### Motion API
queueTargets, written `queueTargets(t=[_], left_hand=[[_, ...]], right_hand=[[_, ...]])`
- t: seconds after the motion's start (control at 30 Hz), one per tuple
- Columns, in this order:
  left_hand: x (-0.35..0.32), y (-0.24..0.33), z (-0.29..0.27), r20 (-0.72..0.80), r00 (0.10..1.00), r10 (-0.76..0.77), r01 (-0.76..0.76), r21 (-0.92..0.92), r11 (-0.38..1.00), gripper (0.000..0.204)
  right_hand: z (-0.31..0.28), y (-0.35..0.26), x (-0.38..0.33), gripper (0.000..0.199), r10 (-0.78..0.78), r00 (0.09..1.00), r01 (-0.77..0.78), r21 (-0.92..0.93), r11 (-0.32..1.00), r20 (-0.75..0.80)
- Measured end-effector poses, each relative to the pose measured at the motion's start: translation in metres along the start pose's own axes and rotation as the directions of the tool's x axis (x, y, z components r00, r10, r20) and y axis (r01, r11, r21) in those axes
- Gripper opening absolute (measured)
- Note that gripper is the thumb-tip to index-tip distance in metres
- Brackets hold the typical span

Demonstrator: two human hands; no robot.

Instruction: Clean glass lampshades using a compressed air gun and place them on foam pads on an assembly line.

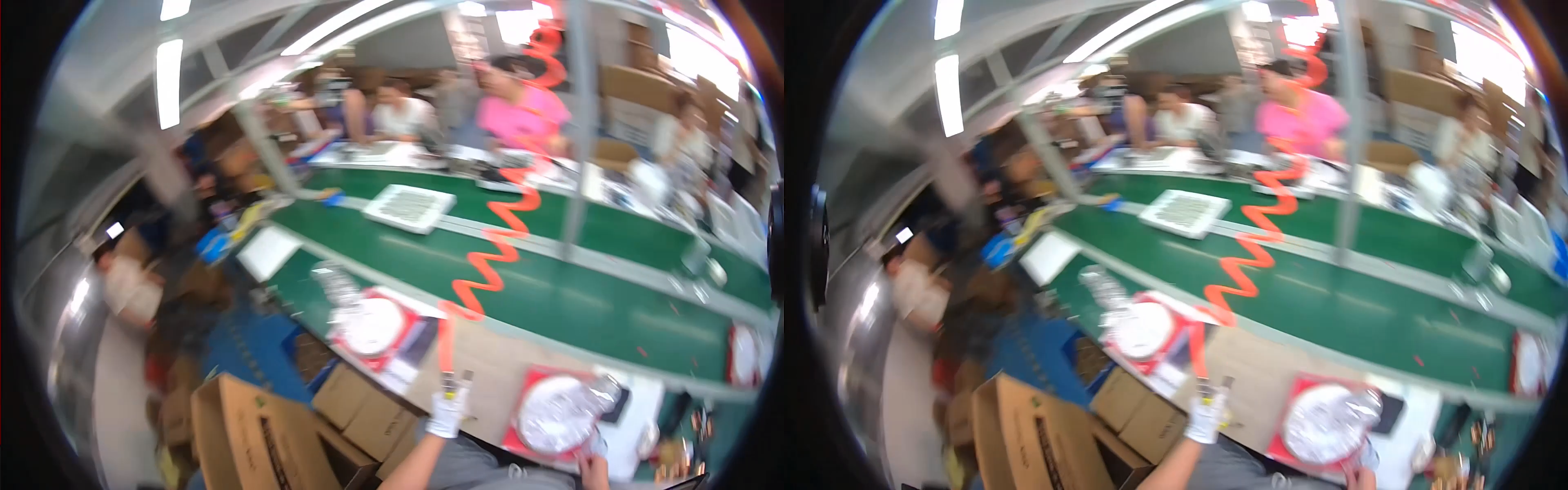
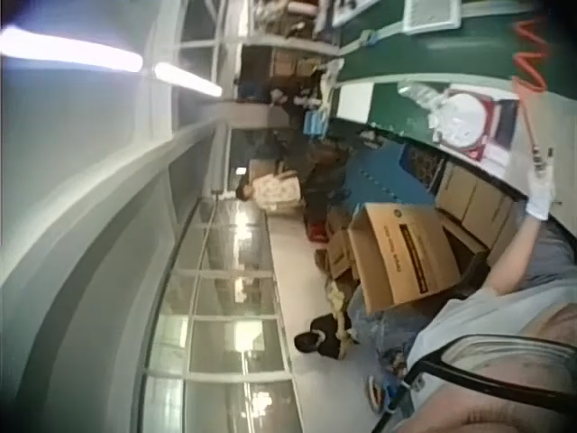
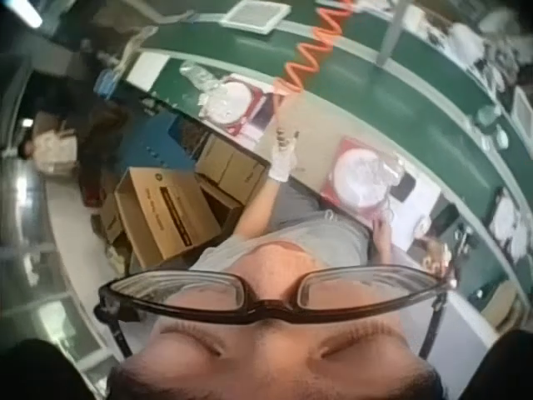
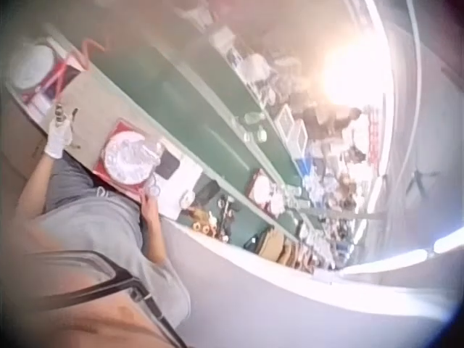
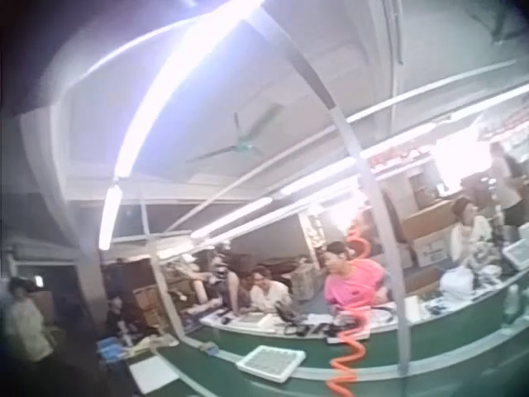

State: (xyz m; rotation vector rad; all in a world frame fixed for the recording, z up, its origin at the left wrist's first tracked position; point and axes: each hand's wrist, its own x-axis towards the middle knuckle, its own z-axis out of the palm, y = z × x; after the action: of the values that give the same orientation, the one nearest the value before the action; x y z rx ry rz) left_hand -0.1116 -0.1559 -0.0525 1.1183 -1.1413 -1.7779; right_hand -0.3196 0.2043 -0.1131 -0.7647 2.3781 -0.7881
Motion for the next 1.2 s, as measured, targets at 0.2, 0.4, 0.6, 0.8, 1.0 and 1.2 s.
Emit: queueTargets(t=[0.2, 0.4, 0.6, 0.8, 1.0, 1.2], left_hand=[[0.007, -0.002, -0.012, -0.102, 0.992, 0.079, -0.09, -0.114, 0.989, 0.022], [0.02, -0.027, -0.021, 0.039, 0.961, 0.275, -0.269, -0.105, 0.957, 0.022], [0.017, -0.027, -0.018, -0.053, 0.96, 0.274, -0.278, -0.105, 0.955, 0.019], [0.004, 0.001, 0.001, 0.001, 0.979, 0.202, -0.201, -0.116, 0.973, 0.02], [0.0, 0.001, -0.006, -0.077, 0.985, 0.157, -0.166, -0.138, 0.976, 0.015], [-0.001, 0.0, -0.003, -0.018, 0.984, 0.179, -0.18, -0.135, 0.974, 0.016]], right_hand=[[0.002, 0.05, -0.036, 0.014, -0.031, 0.995, 0.007, -0.249, 0.968, -0.093], [-0.023, -0.024, -0.033, 0.024, -0.003, 0.993, -0.036, -0.334, 0.942, -0.114], [-0.006, -0.009, 0.013, 0.02, -0.436, 0.9, 0.389, -0.471, 0.792, 0.01], [-0.017, -0.019, 0.026, 0.009, -0.412, 0.898, 0.432, -0.474, 0.767, 0.152], [-0.012, -0.032, 0.046, 0.011, -0.473, 0.807, 0.591, -0.51, 0.625, 0.355], [-0.022, -0.027, 0.065, 0.012, -0.298, 0.703, 0.701, -0.559, 0.443, 0.646]])
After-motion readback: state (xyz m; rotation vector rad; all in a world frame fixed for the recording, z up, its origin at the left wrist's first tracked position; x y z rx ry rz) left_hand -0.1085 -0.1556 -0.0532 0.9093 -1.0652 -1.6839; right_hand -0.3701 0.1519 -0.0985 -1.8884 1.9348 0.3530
